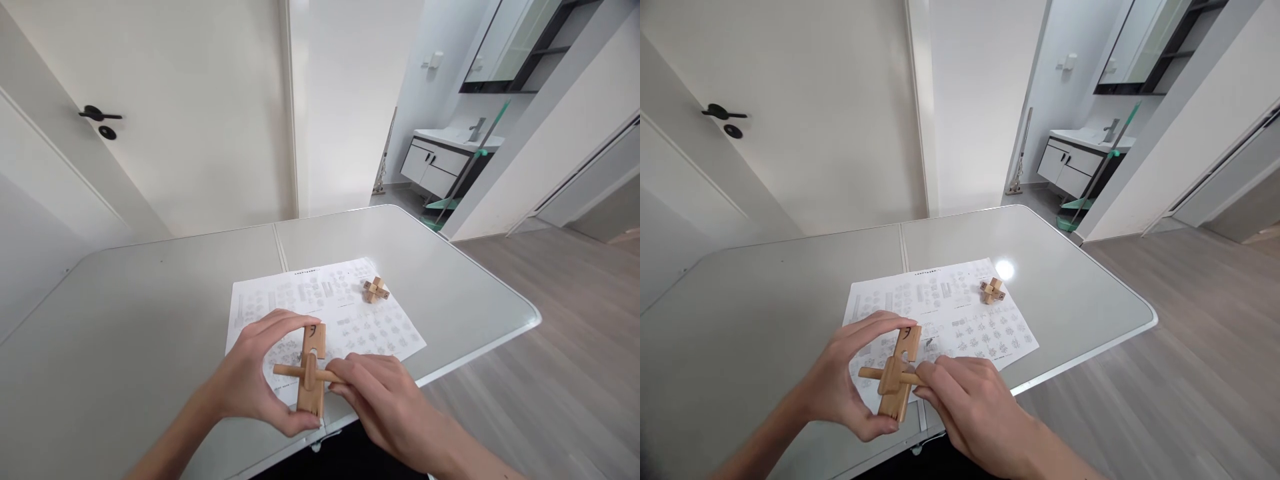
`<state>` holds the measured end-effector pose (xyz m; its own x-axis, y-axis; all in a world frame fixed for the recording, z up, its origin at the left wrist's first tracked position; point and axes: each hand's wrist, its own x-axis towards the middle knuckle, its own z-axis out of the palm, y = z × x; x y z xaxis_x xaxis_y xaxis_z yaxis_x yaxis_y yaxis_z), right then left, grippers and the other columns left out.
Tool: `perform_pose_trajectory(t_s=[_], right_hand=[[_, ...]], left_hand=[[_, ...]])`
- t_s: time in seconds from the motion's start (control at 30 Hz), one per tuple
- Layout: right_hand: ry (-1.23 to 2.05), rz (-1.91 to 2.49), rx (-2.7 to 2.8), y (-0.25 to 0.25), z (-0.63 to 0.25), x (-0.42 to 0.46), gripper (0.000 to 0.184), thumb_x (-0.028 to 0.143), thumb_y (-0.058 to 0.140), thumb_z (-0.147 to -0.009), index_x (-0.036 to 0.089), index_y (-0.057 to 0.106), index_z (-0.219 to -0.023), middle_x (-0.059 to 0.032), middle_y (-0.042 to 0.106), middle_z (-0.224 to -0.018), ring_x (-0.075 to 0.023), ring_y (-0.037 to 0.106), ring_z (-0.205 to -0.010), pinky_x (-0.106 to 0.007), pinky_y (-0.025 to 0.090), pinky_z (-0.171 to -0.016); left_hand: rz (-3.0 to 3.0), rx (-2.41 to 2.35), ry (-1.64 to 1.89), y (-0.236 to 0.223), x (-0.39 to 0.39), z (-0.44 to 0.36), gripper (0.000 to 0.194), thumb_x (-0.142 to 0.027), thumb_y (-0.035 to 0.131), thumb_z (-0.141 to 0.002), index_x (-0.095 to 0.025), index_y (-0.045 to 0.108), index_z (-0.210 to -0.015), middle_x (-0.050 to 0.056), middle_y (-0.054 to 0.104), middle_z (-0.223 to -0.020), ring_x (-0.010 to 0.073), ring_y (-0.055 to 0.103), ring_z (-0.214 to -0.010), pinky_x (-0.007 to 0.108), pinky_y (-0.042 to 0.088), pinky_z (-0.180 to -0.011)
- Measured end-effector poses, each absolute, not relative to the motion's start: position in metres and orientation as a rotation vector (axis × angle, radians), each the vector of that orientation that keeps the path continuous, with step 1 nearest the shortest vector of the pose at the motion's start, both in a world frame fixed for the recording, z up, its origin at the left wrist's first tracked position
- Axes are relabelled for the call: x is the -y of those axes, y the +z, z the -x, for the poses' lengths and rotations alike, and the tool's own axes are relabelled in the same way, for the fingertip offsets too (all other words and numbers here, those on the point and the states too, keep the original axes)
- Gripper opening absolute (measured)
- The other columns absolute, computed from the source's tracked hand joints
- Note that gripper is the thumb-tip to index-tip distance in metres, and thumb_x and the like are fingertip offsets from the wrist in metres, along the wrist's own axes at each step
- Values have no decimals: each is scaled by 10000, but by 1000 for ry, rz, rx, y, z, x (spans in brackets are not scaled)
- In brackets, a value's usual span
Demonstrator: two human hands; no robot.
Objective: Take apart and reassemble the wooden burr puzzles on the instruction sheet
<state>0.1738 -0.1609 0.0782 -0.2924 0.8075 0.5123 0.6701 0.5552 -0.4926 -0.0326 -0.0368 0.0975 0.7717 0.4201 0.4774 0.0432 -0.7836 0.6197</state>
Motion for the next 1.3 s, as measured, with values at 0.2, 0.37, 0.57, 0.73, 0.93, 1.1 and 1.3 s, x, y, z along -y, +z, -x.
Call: perform_pose_trajectory(t_s=[0.2,0.37,0.57,0.73,0.93,1.1,1.3], right_hand=[[438,1205,1947,90,-174,164,160,258,446,-1087,230,574,-1177,-17,616,-822,-158,563,-671,-265,446,-611],[1082,1139,1473,85,-173,166,623,645,626,-936,333,447,-1445,-124,599,-1321,-282,635,-1156,-426,552,-957],[1442,972,1204,84,-160,153,916,725,745,-795,346,355,-1533,-151,591,-1360,-324,656,-1170,-516,540,-971],[1407,1023,1103,72,-178,141,734,634,785,-811,296,488,-1391,-139,652,-1298,-316,643,-1208,-523,500,-1038],[798,1546,1460,34,-192,135,758,386,821,-806,261,458,-1459,-147,559,-1449,-338,567,-1315,-576,453,-1128],[388,1528,1942,7,-174,127,787,230,811,-789,228,454,-1491,-178,550,-1467,-408,478,-1388,-598,496,-1096],[352,1477,1967,10,-175,130,638,311,717,-925,268,432,-1494,-165,530,-1496,-389,472,-1399,-603,487,-1098]], left_hand=[[-2519,-256,994,109,37,35,950,-489,912,-578,-234,505,-1398,99,720,-1090,296,690,-958,439,554,-876],[-2709,-247,1054,125,40,35,858,-420,862,-684,-252,482,-1434,84,741,-1089,296,708,-973,449,558,-894],[-2798,-173,1018,131,40,27,747,-336,796,-771,-224,479,-1438,98,740,-1113,304,705,-1010,453,564,-904],[-2833,-289,1024,125,26,43,764,-362,832,-742,-217,493,-1411,104,736,-1113,300,700,-1004,455,558,-903],[-2748,-519,1078,103,8,59,800,-402,871,-679,-222,531,-1381,111,731,-1162,316,702,-1050,444,571,-906],[-2691,-506,1036,90,6,51,813,-414,881,-659,-221,539,-1371,117,728,-1161,323,695,-1052,456,570,-908],[-2655,-521,993,87,10,51,816,-383,871,-647,-234,531,-1374,107,724,-1143,316,688,-1035,457,563,-897]])
